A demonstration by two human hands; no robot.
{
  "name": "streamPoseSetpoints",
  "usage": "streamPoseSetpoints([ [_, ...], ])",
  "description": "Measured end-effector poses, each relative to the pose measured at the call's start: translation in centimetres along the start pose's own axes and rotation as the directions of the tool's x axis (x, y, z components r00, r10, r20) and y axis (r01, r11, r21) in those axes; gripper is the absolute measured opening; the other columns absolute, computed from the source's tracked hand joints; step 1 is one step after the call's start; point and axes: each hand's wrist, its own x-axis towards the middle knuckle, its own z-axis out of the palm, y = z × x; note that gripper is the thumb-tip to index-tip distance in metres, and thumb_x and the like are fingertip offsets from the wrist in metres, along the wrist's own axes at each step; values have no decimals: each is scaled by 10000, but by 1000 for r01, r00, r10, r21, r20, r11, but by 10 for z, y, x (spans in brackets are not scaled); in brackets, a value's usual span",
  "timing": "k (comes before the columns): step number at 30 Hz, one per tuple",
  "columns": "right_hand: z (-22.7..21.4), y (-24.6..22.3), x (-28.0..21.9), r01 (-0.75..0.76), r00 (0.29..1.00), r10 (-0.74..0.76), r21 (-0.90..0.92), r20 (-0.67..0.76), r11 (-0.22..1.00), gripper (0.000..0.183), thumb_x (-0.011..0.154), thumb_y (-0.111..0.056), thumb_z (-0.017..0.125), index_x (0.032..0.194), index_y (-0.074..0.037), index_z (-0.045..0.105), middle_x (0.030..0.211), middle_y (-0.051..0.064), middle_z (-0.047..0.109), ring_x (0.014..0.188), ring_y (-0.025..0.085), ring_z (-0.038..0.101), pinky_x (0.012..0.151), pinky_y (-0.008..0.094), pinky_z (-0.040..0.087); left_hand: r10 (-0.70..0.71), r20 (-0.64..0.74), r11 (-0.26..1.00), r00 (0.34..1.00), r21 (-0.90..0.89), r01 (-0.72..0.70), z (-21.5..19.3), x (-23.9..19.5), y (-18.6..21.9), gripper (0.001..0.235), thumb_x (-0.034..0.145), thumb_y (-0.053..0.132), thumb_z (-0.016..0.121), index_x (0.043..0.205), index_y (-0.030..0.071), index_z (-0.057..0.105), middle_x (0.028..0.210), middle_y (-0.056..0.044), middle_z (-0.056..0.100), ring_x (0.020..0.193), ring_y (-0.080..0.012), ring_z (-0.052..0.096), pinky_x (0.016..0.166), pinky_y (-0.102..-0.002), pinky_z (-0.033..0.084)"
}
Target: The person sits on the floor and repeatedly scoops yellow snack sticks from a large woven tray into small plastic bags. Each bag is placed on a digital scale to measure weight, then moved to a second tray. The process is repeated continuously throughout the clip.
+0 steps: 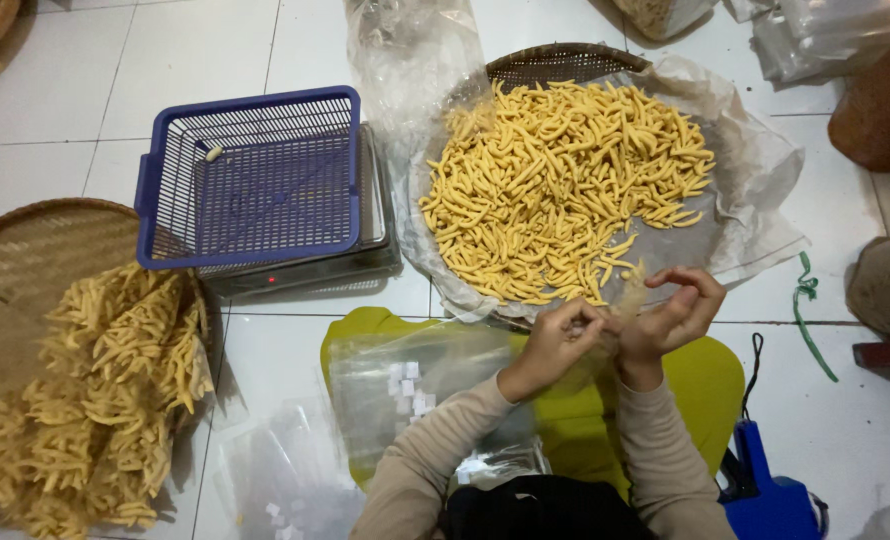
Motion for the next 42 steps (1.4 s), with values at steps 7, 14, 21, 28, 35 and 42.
streamPoseSetpoints([
  [7,1,-5,0,71,991,-71,-6,-115,997,190,1133,-156,426,1153,17,502,1069,113,541,804,189,535,771,326,462,-199,179,938,963,321,134,4,2,74,534,1016,21,575,1514,170,457,942,-198,643,820,-260,612,753,-371,561],
  [14,-21,-56,-15,654,385,-690,347,613,672,214,854,-22,715,1060,-11,658,1006,122,634,963,276,659,811,481,612,338,-40,804,940,531,-267,-28,-1,73,528,944,-55,541,1395,192,663,1208,-145,739,931,-264,756,796,-367,604],
  [21,50,-64,-25,639,467,-202,-171,861,750,528,741,-102,706,1220,109,636,1335,258,619,1248,471,583,1082,555,423,344,109,703,933,628,-333,-74,0,84,302,890,24,671,1161,126,760,1044,-143,760,858,-249,749,758,-360,586],
  [28,30,-14,-63,489,380,-71,-135,922,862,289,858,-93,716,1120,23,679,1157,233,697,1182,387,613,1062,503,452,401,-21,511,916,834,-205,-88,-3,82,179,886,78,729,1043,156,767,880,-74,769,687,-190,728,633,-321,578],
  [35,60,58,-25,244,768,98,-431,633,869,689,917,-303,746,1490,-24,483,1472,237,527,1392,392,479,1166,550,419,411,-505,665,759,736,129,-142,-20,110,305,997,65,656,1248,210,751,583,15,651,402,-55,452,373,-264,342],
  [42,136,105,-77,247,289,683,-741,671,624,1254,679,-602,899,1611,-322,108,1659,332,-27,1467,619,93,1028,802,238,385,-641,809,664,581,91,-142,-27,123,295,992,-4,579,1200,102,760,552,29,532,454,-19,520,428,-240,389],
])
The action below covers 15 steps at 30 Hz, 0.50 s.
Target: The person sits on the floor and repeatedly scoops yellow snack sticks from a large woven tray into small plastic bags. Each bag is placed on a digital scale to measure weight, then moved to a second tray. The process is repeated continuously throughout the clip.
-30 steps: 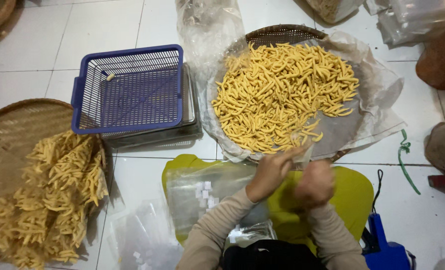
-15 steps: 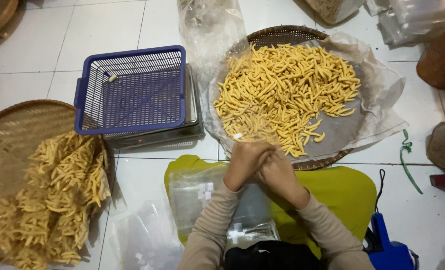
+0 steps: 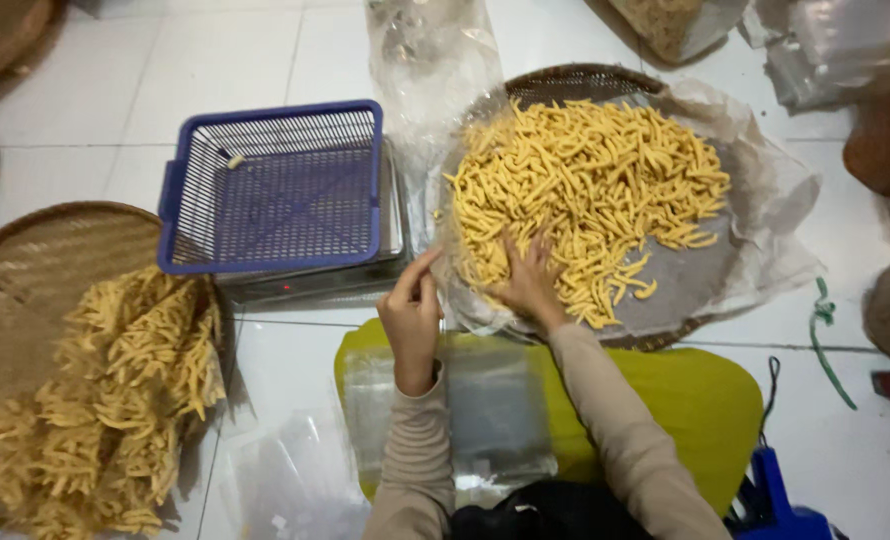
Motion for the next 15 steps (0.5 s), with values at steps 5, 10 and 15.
streamPoseSetpoints([
  [5,14,28,18,-61,992,54,57,115,997,1195,587,-439,897,1600,-415,262,1678,267,138,1483,583,248,1091,679,427,-112,-33,989,993,-104,109,3,6,-19,230,999,-1,601,1141,60,771,544,33,509,455,-22,469,421,-246,342],
  [10,12,28,21,-80,971,67,50,230,996,1089,616,-368,870,1561,-407,332,1722,196,41,1469,625,165,1046,715,417,-62,49,995,997,-79,66,8,1,-21,256,987,-9,599,1176,56,759,557,47,512,463,-11,487,428,-238,357],
  [15,-10,24,7,-113,946,133,-84,295,990,1095,671,-379,886,1575,-399,269,1702,197,56,1467,581,225,1035,735,400,-115,148,977,982,-160,139,15,3,-6,273,1015,20,588,1227,73,751,579,50,515,473,-11,455,428,-246,333],
])
